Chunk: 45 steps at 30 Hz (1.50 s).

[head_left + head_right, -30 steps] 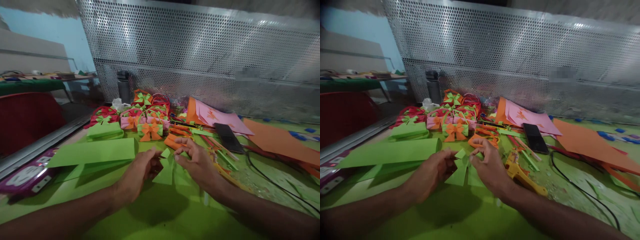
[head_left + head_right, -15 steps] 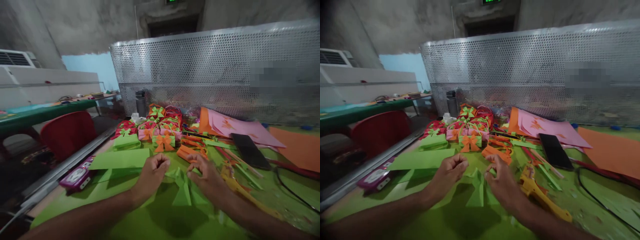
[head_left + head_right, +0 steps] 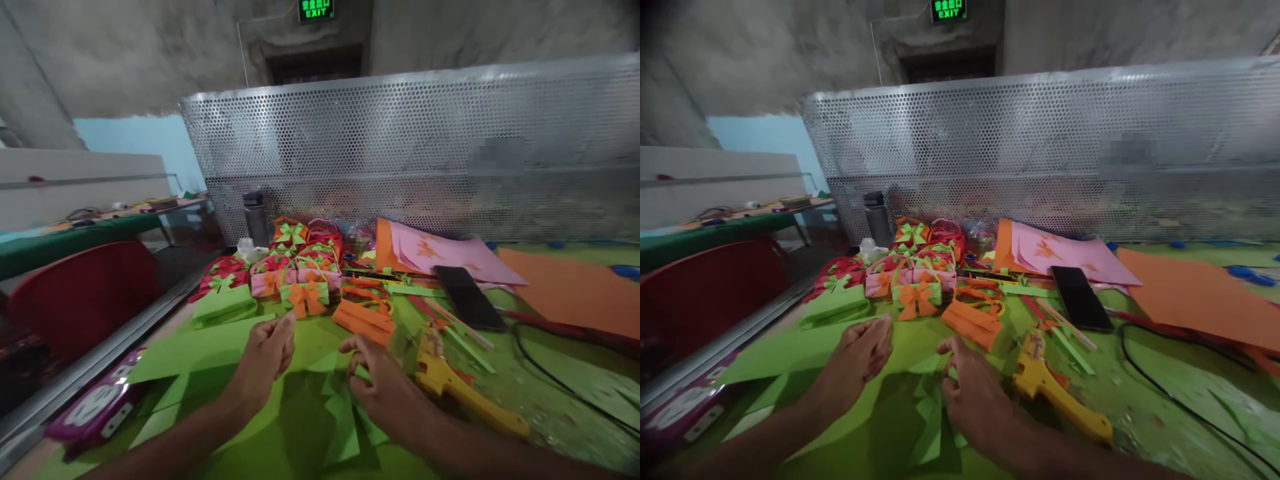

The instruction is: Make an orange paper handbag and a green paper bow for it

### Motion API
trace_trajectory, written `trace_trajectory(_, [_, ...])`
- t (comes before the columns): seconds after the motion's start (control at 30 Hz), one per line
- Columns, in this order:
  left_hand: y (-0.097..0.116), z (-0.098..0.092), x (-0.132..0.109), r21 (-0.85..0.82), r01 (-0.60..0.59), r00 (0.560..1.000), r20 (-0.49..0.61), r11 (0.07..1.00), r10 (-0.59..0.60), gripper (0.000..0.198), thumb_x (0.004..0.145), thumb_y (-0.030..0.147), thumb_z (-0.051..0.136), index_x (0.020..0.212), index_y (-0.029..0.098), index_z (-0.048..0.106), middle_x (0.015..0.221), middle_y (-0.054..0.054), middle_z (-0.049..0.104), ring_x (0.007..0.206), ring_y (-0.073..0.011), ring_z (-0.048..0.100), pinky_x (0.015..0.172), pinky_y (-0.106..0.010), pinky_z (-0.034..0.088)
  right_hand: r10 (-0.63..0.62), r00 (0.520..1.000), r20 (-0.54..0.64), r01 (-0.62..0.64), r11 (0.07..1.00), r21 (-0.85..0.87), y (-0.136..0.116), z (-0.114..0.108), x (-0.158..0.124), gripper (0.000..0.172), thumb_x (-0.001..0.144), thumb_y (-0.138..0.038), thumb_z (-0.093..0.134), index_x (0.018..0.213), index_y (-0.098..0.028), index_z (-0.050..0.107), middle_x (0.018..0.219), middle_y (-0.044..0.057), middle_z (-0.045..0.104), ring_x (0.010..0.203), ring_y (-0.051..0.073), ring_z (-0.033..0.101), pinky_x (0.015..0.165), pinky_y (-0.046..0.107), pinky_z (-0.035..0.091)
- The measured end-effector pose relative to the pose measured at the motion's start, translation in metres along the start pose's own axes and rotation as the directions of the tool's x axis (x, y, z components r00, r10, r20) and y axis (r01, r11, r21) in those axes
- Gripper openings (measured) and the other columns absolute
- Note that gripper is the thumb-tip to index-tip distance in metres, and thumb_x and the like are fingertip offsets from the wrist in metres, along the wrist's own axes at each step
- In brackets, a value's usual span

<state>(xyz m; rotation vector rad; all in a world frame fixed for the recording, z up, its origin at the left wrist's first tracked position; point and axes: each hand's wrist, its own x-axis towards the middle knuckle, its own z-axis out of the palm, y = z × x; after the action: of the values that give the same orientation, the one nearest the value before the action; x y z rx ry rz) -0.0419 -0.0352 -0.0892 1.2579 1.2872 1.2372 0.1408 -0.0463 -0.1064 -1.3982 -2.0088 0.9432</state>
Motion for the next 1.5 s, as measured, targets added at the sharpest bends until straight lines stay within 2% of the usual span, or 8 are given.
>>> trace_trajectory(0.27, [0.013, 0.016, 0.018, 0.103, 0.039, 0.996, 0.077, 0.994, -0.047, 0.028, 0.078, 0.038, 0.045, 0.058, 0.018, 0.043, 0.047, 0.007, 0.039, 0.039, -0.0069, 0.038, 0.036, -0.018, 0.029, -0.112, 0.994, 0.008, 0.112, 0.980, -0.165, 0.000, -0.006, 0.002, 0.035, 0.075, -0.008, 0.042, 0.109, -0.012, 0.050, 0.088, 0.009, 0.063, 0.083, 0.020, 0.059, 0.070, 0.029, 0.041])
trace_trajectory(0.47, [0.018, 0.032, 0.045, 0.270, -0.025, 0.995, 0.102, 0.963, -0.003, 0.013, 0.073, 0.029, 0.050, 0.067, 0.017, 0.051, 0.063, 0.002, 0.052, 0.042, -0.0075, 0.049, 0.035, -0.016, 0.030, -0.239, 0.969, 0.060, 0.245, 0.914, -0.323, -0.012, -0.025, 0.000, 0.025, 0.088, -0.023, 0.036, 0.098, -0.015, 0.058, 0.080, 0.007, 0.066, 0.071, 0.020, 0.059, 0.064, 0.029, 0.038])
trace_trajectory(0.57, [0.011, 0.037, 0.051, 0.328, -0.064, 0.990, 0.136, 0.942, 0.020, 0.012, 0.073, 0.028, 0.049, 0.073, 0.018, 0.055, 0.060, 0.002, 0.054, 0.043, -0.0092, 0.050, 0.037, -0.017, 0.030, -0.228, 0.973, 0.033, 0.225, 0.911, -0.346, -0.016, -0.042, 0.003, 0.027, 0.090, -0.024, 0.034, 0.095, -0.017, 0.059, 0.080, 0.007, 0.066, 0.071, 0.019, 0.059, 0.063, 0.027, 0.038])
trace_trajectory(0.73, [-0.006, 0.037, 0.054, 0.397, -0.107, 0.989, 0.139, 0.912, 0.055, 0.013, 0.075, 0.026, 0.047, 0.078, 0.018, 0.057, 0.055, 0.003, 0.053, 0.043, -0.0104, 0.048, 0.041, -0.020, 0.030, -0.159, 0.971, -0.178, 0.104, 0.954, -0.282, -0.001, -0.079, 0.030, 0.022, 0.082, -0.025, 0.049, 0.098, -0.015, 0.060, 0.090, 0.010, 0.067, 0.080, 0.022, 0.060, 0.068, 0.030, 0.040])
trace_trajectory(0.83, [-0.010, 0.036, 0.054, 0.424, -0.130, 0.986, 0.150, 0.896, 0.073, 0.013, 0.074, 0.026, 0.047, 0.077, 0.019, 0.057, 0.056, 0.002, 0.054, 0.043, -0.0106, 0.045, 0.043, -0.021, 0.030, -0.108, 0.979, -0.175, 0.067, 0.972, -0.227, 0.017, -0.091, 0.046, 0.023, 0.080, -0.025, 0.048, 0.092, -0.011, 0.062, 0.077, 0.010, 0.068, 0.069, 0.021, 0.061, 0.061, 0.029, 0.042])
trace_trajectory(1.1, [-0.007, 0.037, 0.048, 0.430, -0.221, 0.967, 0.209, 0.875, 0.142, 0.014, 0.074, 0.027, 0.049, 0.070, 0.018, 0.058, 0.054, 0.003, 0.052, 0.045, -0.0099, 0.040, 0.045, -0.021, 0.029, -0.056, 0.998, -0.041, 0.052, 0.996, -0.078, 0.029, -0.081, 0.045, 0.028, 0.072, -0.023, 0.055, 0.097, -0.011, 0.061, 0.075, 0.005, 0.067, 0.064, 0.016, 0.060, 0.056, 0.025, 0.042])
trace_trajectory(1.3, [-0.013, 0.041, 0.042, 0.404, -0.269, 0.946, 0.283, 0.874, 0.160, 0.014, 0.075, 0.026, 0.049, 0.073, 0.016, 0.060, 0.062, 0.001, 0.057, 0.050, -0.0102, 0.044, 0.047, -0.020, 0.032, -0.066, 0.998, 0.016, 0.065, 0.997, 0.033, 0.031, -0.072, 0.045, 0.051, 0.061, -0.007, 0.055, 0.111, -0.013, 0.053, 0.070, 0.000, 0.062, 0.058, 0.011, 0.056, 0.052, 0.021, 0.041])
trace_trajectory(1.5, [-0.006, 0.045, 0.032, 0.410, -0.328, 0.908, 0.384, 0.851, 0.165, 0.016, 0.076, 0.024, 0.048, 0.078, 0.016, 0.061, 0.069, -0.001, 0.061, 0.057, -0.0122, 0.050, 0.053, -0.022, 0.037, -0.041, 0.993, 0.108, 0.021, 0.983, 0.185, 0.021, -0.061, 0.037, 0.047, 0.060, -0.006, 0.054, 0.106, -0.014, 0.052, 0.066, -0.003, 0.060, 0.053, 0.009, 0.053, 0.049, 0.020, 0.041])
